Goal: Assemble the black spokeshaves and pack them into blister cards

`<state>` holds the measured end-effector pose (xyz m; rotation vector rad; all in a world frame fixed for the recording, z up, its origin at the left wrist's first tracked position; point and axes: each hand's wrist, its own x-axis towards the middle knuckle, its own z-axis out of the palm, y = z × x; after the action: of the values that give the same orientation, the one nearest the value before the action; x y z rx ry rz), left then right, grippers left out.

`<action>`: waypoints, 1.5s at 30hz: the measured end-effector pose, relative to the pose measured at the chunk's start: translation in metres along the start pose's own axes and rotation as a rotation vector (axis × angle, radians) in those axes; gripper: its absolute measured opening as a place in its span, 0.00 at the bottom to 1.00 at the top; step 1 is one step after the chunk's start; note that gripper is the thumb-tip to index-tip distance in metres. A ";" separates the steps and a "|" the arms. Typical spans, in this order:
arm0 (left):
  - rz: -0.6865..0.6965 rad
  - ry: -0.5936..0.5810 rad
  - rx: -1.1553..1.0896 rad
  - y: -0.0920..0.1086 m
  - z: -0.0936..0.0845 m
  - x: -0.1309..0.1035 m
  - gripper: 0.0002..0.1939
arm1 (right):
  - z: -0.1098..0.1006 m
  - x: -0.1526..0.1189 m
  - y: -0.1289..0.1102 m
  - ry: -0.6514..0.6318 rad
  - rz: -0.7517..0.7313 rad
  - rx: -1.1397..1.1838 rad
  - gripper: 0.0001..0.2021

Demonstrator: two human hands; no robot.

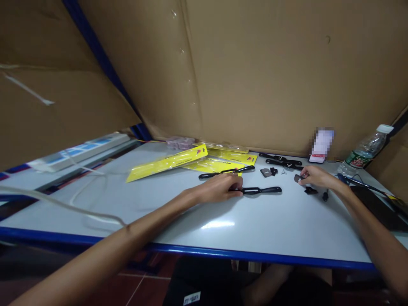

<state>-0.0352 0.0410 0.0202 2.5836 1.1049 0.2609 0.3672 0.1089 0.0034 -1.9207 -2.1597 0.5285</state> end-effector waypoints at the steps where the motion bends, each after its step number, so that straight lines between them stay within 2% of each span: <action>1: 0.008 0.002 -0.014 0.001 0.003 0.000 0.09 | -0.001 -0.001 -0.001 -0.008 0.012 0.006 0.13; 7: -0.021 0.056 -0.054 0.004 0.010 0.000 0.05 | -0.006 -0.008 -0.008 -0.038 0.046 0.027 0.11; 13: 0.006 0.105 -0.140 0.006 0.014 0.003 0.03 | -0.006 -0.011 -0.013 0.023 0.032 0.068 0.16; 16: 0.046 0.150 -0.173 0.010 0.018 0.002 0.11 | -0.009 -0.013 -0.017 0.039 -0.002 0.134 0.17; 18: 0.083 0.176 -0.185 0.015 0.021 0.000 0.13 | -0.013 -0.016 -0.023 0.037 -0.031 0.179 0.14; 20: 0.136 0.193 -0.189 0.020 0.025 -0.001 0.09 | -0.014 -0.022 -0.037 0.062 -0.065 0.222 0.11; 23: 0.208 0.218 -0.170 0.025 0.032 -0.003 0.05 | -0.002 -0.034 -0.069 0.113 -0.185 0.411 0.15; 26: 0.248 0.241 -0.128 0.027 0.040 -0.002 0.05 | 0.021 -0.048 -0.106 0.059 -0.336 0.586 0.14; 30: 0.262 0.251 -0.103 0.027 0.044 -0.002 0.07 | 0.043 -0.064 -0.131 -0.070 -0.369 0.632 0.12; 33: 0.273 0.249 -0.110 0.027 0.043 -0.001 0.05 | 0.047 -0.066 -0.132 -0.066 -0.351 0.688 0.12; 38: 0.265 0.252 -0.102 0.026 0.043 -0.002 0.02 | 0.049 -0.060 -0.127 0.080 -0.328 0.735 0.13; 43: 0.329 0.211 -0.106 0.028 0.039 -0.004 0.07 | 0.050 -0.062 -0.130 -0.064 -0.321 0.692 0.13; 45: 0.344 0.205 -0.088 0.029 0.038 -0.004 0.08 | 0.048 -0.064 -0.131 -0.078 -0.325 0.689 0.14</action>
<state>-0.0081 0.0109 -0.0054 2.6998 0.6830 0.6514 0.2373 0.0272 0.0164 -1.1770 -1.9118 1.1086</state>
